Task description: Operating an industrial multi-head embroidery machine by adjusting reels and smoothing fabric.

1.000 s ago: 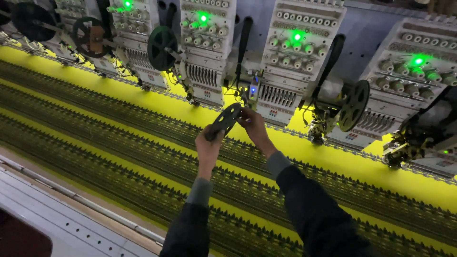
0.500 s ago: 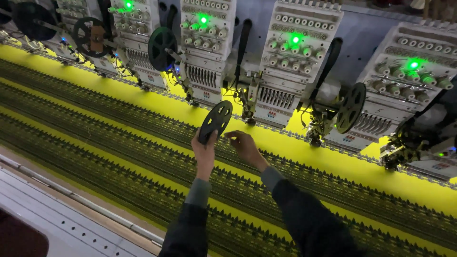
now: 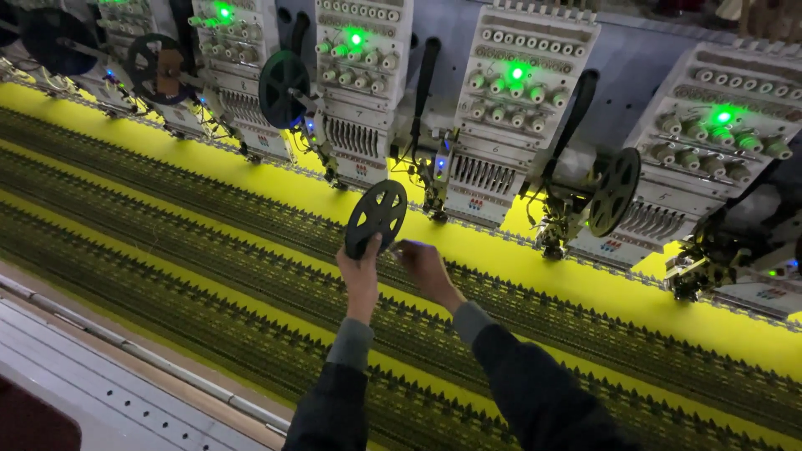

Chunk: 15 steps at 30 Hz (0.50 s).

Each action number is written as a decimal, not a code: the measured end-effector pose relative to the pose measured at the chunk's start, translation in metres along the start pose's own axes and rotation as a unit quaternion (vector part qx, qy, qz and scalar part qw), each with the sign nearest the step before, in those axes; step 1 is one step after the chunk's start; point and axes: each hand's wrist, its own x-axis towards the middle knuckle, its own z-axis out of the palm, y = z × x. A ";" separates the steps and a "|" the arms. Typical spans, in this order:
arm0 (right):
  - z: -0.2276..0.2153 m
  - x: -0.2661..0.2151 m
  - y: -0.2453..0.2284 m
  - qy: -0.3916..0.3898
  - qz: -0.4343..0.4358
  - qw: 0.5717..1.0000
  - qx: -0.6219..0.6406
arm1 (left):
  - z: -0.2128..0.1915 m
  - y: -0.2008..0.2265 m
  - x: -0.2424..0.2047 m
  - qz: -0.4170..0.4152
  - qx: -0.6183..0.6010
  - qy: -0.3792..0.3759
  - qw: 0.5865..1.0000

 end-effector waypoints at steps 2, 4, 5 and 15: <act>-0.006 0.017 0.045 -0.009 -0.118 0.980 -0.160 | 0.005 -0.006 -0.001 0.001 -0.006 0.008 1.000; -0.008 0.025 0.071 -0.018 -0.229 0.921 -0.313 | 0.011 -0.004 -0.005 0.000 -0.011 0.016 1.000; -0.009 0.024 0.074 -0.007 -0.263 0.896 -0.358 | 0.016 0.000 -0.008 -0.005 -0.022 0.043 0.999; -0.004 0.015 0.098 -0.008 -0.321 0.802 -0.504 | 0.024 -0.051 0.000 0.036 -0.036 0.190 0.981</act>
